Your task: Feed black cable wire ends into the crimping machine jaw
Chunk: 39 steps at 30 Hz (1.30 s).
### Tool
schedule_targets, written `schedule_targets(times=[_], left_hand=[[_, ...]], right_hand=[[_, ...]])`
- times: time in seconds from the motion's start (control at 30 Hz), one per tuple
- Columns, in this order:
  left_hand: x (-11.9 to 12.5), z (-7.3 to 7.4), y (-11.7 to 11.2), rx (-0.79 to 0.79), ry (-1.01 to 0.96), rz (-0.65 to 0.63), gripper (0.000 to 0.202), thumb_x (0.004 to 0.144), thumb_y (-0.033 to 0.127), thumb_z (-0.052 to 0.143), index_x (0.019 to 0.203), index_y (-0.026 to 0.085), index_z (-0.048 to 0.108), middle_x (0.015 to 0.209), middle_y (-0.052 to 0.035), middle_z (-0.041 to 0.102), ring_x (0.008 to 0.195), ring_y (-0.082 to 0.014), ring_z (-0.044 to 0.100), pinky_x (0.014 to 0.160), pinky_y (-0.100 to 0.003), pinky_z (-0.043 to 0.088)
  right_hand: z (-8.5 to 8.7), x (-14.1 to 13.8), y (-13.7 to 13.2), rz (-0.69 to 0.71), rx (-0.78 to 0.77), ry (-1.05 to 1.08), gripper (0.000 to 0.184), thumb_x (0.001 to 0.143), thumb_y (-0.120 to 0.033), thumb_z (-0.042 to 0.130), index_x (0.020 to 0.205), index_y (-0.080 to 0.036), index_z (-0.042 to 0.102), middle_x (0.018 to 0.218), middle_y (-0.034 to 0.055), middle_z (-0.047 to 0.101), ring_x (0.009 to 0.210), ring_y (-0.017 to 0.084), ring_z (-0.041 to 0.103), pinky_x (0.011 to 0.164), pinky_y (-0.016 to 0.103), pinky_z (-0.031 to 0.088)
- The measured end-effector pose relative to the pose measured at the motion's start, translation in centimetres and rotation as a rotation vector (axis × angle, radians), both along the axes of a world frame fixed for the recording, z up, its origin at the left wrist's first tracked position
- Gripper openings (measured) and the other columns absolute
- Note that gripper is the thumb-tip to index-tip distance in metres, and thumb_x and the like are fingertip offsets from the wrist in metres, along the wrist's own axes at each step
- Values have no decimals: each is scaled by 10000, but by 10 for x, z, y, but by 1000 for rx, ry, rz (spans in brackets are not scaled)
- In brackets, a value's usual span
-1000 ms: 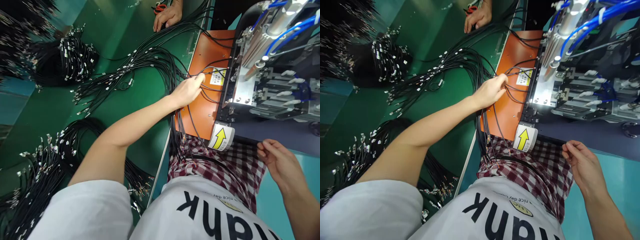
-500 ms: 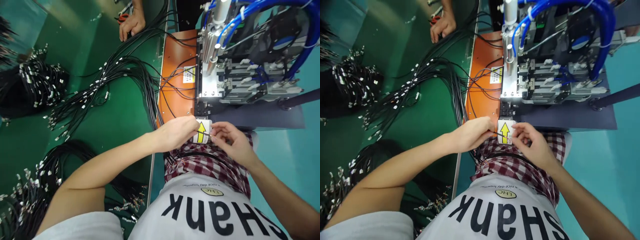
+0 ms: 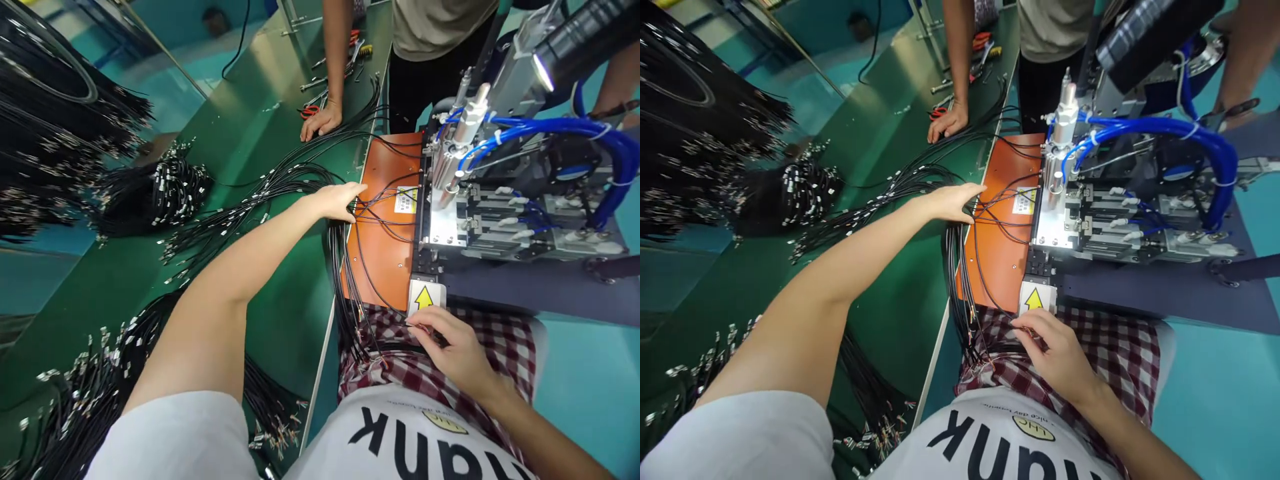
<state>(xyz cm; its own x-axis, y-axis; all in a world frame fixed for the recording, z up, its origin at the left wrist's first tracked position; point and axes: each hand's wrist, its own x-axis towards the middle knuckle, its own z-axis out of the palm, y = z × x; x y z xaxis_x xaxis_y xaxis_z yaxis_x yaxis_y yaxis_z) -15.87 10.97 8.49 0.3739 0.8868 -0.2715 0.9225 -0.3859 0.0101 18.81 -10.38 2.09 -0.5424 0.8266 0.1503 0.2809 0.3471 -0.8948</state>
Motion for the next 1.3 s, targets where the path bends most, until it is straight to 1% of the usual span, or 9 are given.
schedule_targets(times=[0.27, 0.6, 0.7, 0.77, 0.83, 0.93, 1.0, 1.13, 1.3], left_hand=[[19, -14, 22, -5, 17, -40, 174, 762, 154, 603, 931, 169, 644, 964, -98, 648, 926, -256, 632, 758, -317, 436], [32, -30, 15, 226, -219, 95, 169, 851, 96, 497, 983, 127, 599, 946, -118, 625, 914, -237, 602, 823, -344, 449], [39, -21, -10, 225, -269, 128, 280, 844, 191, 637, 1097, 93, 565, 1041, -145, 622, 984, -275, 610, 879, -384, 476], [55, -7, -45, 352, -361, 143, 508, 821, 277, 725, 1232, 90, 493, 1202, -179, 574, 1124, -320, 576, 970, -432, 465], [81, 7, -90, 413, -476, 50, 405, 909, 310, 642, 1244, 137, 493, 1255, -153, 567, 1192, -307, 555, 1038, -450, 437], [126, 14, -151, 108, -632, -261, 356, 954, 409, 596, 1201, 165, 519, 1114, -100, 654, 1056, -255, 624, 953, -409, 493], [147, 6, -174, -70, -725, -261, 244, 997, 378, 534, 1123, 169, 542, 991, -67, 685, 891, -194, 650, 831, -337, 520], [155, -19, -181, -104, -873, -95, 173, 1033, 274, 463, 1066, 181, 605, 902, -41, 707, 778, -131, 653, 729, -249, 510], [148, -28, -177, -28, -888, -44, 208, 1019, 245, 491, 1124, 162, 650, 911, -60, 736, 777, -136, 676, 727, -254, 517]], right_hand=[[-1, -3, -2, -1, -14, -4, 160, 969, -195, 598, 1089, -260, 681, 1043, 45, 701, 936, 178, 669, 838, 334, 561], [-6, 5, -1, -37, 24, 21, 156, 959, -185, 620, 1070, -267, 693, 1057, 38, 722, 982, 189, 690, 922, 360, 560], [-2, 6, -1, -44, -1, 9, 125, 964, -211, 616, 1043, -267, 695, 1044, 36, 733, 956, 190, 701, 894, 361, 567], [2, 5, -2, -98, -82, 28, 98, 953, -241, 640, 1033, -265, 690, 994, 26, 743, 886, 181, 717, 840, 345, 580], [6, 4, 0, -170, -209, 92, 109, 931, -274, 675, 1039, -258, 667, 933, 13, 747, 807, 169, 729, 790, 328, 592], [7, 6, 7, -287, -320, 231, 154, 907, -306, 706, 1024, -248, 625, 914, 8, 741, 797, 166, 730, 765, 314, 589], [6, 11, 12, -338, -314, 260, 200, 877, -308, 740, 1022, -250, 615, 928, 8, 737, 827, 169, 716, 741, 304, 565], [5, 27, 20, -299, -315, 199, 379, 796, -303, 819, 1116, -254, 620, 974, 12, 749, 783, 163, 688, 679, 298, 508], [9, 28, 29, -291, -337, 201, 303, 843, -339, 773, 1114, -235, 686, 957, 26, 742, 778, 156, 673, 674, 295, 505]])
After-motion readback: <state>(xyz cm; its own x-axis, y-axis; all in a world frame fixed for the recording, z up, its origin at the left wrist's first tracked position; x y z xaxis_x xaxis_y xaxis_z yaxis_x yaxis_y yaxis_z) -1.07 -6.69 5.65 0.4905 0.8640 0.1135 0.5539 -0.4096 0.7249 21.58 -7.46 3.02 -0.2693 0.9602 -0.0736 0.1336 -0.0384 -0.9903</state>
